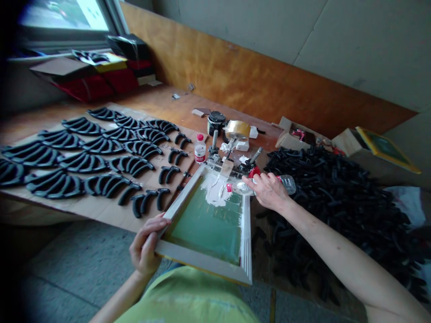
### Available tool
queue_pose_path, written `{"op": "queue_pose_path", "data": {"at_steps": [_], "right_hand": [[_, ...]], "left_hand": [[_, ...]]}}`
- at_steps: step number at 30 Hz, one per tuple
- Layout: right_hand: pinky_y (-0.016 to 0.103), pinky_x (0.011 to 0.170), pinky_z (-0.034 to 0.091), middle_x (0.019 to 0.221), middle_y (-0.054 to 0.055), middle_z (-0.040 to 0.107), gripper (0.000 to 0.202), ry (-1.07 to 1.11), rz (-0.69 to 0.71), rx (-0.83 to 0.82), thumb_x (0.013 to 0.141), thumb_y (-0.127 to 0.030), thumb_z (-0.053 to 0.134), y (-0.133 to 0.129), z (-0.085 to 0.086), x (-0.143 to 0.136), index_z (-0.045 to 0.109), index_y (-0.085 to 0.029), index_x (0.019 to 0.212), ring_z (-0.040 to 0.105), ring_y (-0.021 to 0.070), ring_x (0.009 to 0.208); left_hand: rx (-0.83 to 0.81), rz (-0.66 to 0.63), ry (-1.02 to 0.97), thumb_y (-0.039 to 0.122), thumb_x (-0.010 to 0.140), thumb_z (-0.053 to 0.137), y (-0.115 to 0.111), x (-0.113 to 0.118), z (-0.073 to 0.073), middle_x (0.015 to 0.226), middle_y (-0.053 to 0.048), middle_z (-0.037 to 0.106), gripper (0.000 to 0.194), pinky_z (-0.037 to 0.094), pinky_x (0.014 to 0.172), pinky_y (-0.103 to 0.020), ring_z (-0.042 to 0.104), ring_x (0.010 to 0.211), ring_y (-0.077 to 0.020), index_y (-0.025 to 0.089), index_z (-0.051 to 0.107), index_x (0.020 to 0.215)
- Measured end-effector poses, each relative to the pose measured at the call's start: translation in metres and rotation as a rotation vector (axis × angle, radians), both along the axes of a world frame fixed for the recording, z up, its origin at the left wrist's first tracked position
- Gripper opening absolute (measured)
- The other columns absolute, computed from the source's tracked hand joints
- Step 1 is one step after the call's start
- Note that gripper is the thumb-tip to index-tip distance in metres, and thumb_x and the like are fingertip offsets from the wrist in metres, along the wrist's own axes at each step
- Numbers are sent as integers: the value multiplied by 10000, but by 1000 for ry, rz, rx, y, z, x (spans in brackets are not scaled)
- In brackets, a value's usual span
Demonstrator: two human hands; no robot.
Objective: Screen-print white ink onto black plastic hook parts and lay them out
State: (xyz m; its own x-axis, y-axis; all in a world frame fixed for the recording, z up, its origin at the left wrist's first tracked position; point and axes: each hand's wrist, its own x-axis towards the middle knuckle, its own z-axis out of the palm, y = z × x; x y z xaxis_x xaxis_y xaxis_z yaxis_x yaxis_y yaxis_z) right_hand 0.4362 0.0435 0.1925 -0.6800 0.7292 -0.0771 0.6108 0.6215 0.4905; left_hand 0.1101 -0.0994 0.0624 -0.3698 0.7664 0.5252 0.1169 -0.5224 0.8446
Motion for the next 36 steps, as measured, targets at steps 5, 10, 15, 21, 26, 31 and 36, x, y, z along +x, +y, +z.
{"op": "queue_pose_path", "data": {"at_steps": [5, 10, 15, 21, 26, 31, 36], "right_hand": [[354, 721, 255, 978, 105, 580, 629, -1, 21, -3, 812, -204, 541, -5, 0, -9, 399, -236, 1423, 481, 252, 861], [355, 715, 237, 988, 104, 571, 621, -3, 18, 37, 855, -183, 478, 0, -2, -15, 344, -248, 1458, 472, 249, 860], [359, 708, 230, 971, 106, 572, 601, 17, 3, 52, 862, -161, 460, 4, -7, -13, 366, -244, 1449, 463, 246, 850], [373, 717, 254, 987, 110, 585, 605, 6, 30, 21, 841, -124, 463, 0, -7, 1, 407, -255, 1430, 480, 249, 854], [391, 802, 332, 1035, 114, 611, 647, 212, -87, -26, 805, -170, 556, 2, -21, 23, 407, -244, 1430, 526, 272, 941], [391, 934, 419, 1299, 83, 549, 783, 957, -263, -157, 750, -328, 685, 26, -51, 59, 333, -257, 1446, 543, 260, 1112], [417, 957, 445, 1236, 88, 577, 767, 1717, -415, -159, 658, -392, 739, 104, -86, 112, 415, -219, 1331, 591, 243, 1057]], "left_hand": [[18, -15, 30, 210, 887, 462, 1, -1, -1, 891, -65, 689, 248, 457, 946, -475, 634, 891, -225, 196, 702, 949], [27, -11, 34, 215, 894, 458, 2, 0, 1, 899, -64, 688, 250, 461, 948, -466, 631, 898, -218, 192, 700, 953], [2, 5, 18, 221, 891, 462, 0, 2, 3, 901, -60, 692, 246, 468, 947, -470, 634, 892, -218, 195, 702, 939], [-19, 34, 1, 207, 885, 463, -1, 6, 8, 928, -61, 706, 252, 464, 954, -452, 635, 940, -226, 190, 709, 939], [-42, 124, -18, 212, 863, 474, 1, 12, 18, 900, -55, 720, 245, 471, 945, -421, 642, 961, -234, 179, 716, 886], [-99, 251, -108, 242, 807, 508, 7, 21, 35, 877, -43, 734, 222, 477, 953, -443, 661, 914, -250, 174, 719, 811], [-186, 404, -225, 255, 757, 532, 20, 35, 63, 799, 5, 735, 173, 481, 971, -445, 671, 854, -247, 214, 699, 731]]}}
